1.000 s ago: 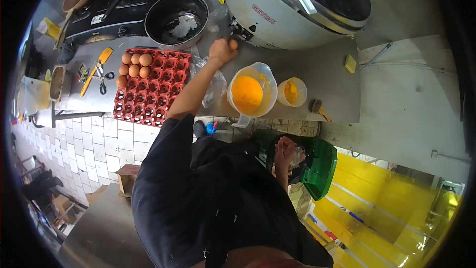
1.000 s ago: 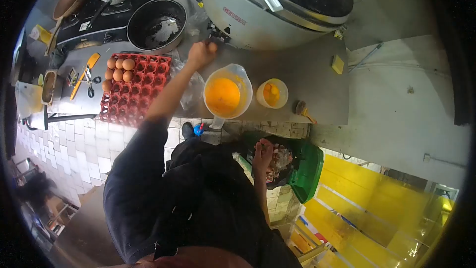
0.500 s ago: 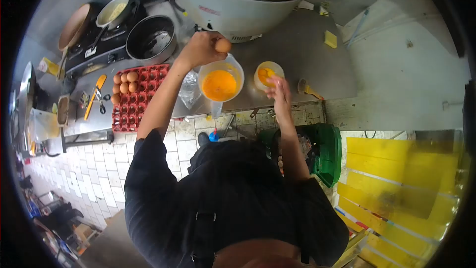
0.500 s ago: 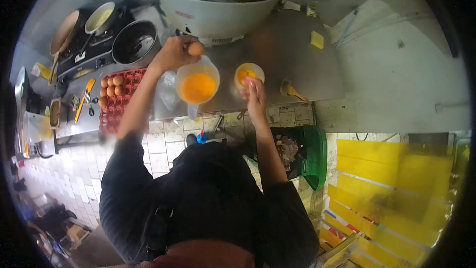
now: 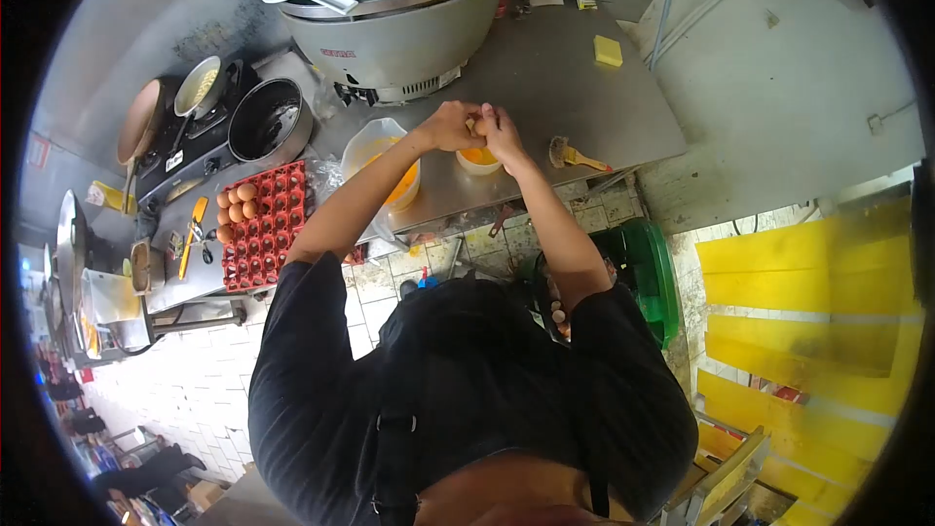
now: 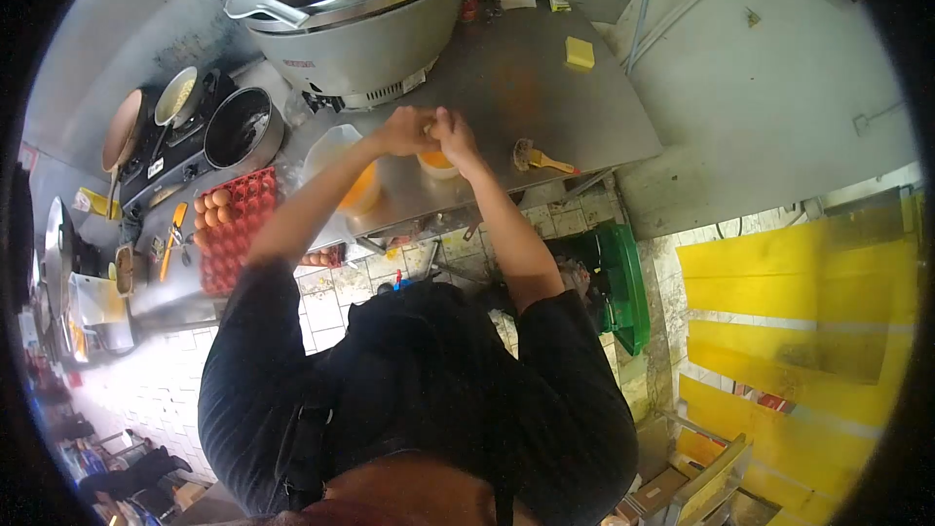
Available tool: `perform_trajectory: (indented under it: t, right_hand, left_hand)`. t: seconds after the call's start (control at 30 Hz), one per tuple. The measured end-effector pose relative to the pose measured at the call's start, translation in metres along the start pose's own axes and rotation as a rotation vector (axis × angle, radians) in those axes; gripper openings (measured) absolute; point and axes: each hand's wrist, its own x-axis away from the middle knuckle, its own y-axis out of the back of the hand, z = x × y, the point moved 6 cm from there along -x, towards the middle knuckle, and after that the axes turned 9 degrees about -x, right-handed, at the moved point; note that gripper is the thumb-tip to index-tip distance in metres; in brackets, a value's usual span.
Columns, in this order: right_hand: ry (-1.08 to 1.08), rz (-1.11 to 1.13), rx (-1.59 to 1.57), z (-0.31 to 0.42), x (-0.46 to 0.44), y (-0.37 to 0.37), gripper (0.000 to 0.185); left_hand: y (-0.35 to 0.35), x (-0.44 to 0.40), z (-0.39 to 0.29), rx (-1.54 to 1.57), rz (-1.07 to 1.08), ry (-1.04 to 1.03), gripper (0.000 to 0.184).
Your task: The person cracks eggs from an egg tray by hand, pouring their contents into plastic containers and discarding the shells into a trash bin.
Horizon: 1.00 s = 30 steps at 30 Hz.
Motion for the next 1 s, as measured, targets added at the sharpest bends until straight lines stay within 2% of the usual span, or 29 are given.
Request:
perform_trajectory:
  t: [0.03,0.13,0.2,0.43,0.57,0.63,0.73,0.8,0.9,1.0]
  right_hand:
    - [-0.001,0.008,-0.001,-0.002,0.000,0.005,0.054]
    - [-0.023,0.124,-0.028,-0.006,0.002,0.003,0.054]
    - [0.109,0.101,-0.017,-0.003,0.003,0.002,0.054]
    - [0.158,0.121,0.216,0.015,-0.007,0.006,0.056]
    - [0.171,0.186,0.387,0.000,-0.024,0.012,0.069]
    - [0.174,0.191,0.487,0.006,-0.025,0.012,0.072]
    - [0.091,0.264,0.358,0.011,-0.025,0.009,0.065]
    - [0.140,0.265,0.482,0.042,-0.017,0.005,0.056]
    - [0.100,0.265,0.484,0.054,-0.012,0.002,0.047]
    - [0.134,0.289,0.564,0.065,-0.006,0.001,0.045]
  left_hand:
    - [-0.002,0.001,-0.001,0.021,0.090,-0.016,0.058]
    - [-0.009,-0.006,0.010,0.111,0.166,-0.031,0.061]
    - [-0.013,-0.009,0.014,0.132,0.139,-0.027,0.059]
    - [-0.020,-0.025,0.024,0.192,0.054,-0.102,0.054]
    - [-0.016,-0.025,0.026,0.246,0.120,-0.078,0.051]
    - [-0.027,-0.034,0.039,0.491,0.107,-0.203,0.047]
    - [-0.021,-0.035,0.041,0.478,0.139,-0.176,0.046]
    - [-0.020,-0.037,0.043,0.439,0.131,-0.182,0.046]
    - [-0.021,-0.035,0.044,0.429,0.118,-0.185,0.047]
    - [-0.025,-0.036,0.049,0.418,0.086,-0.197,0.047]
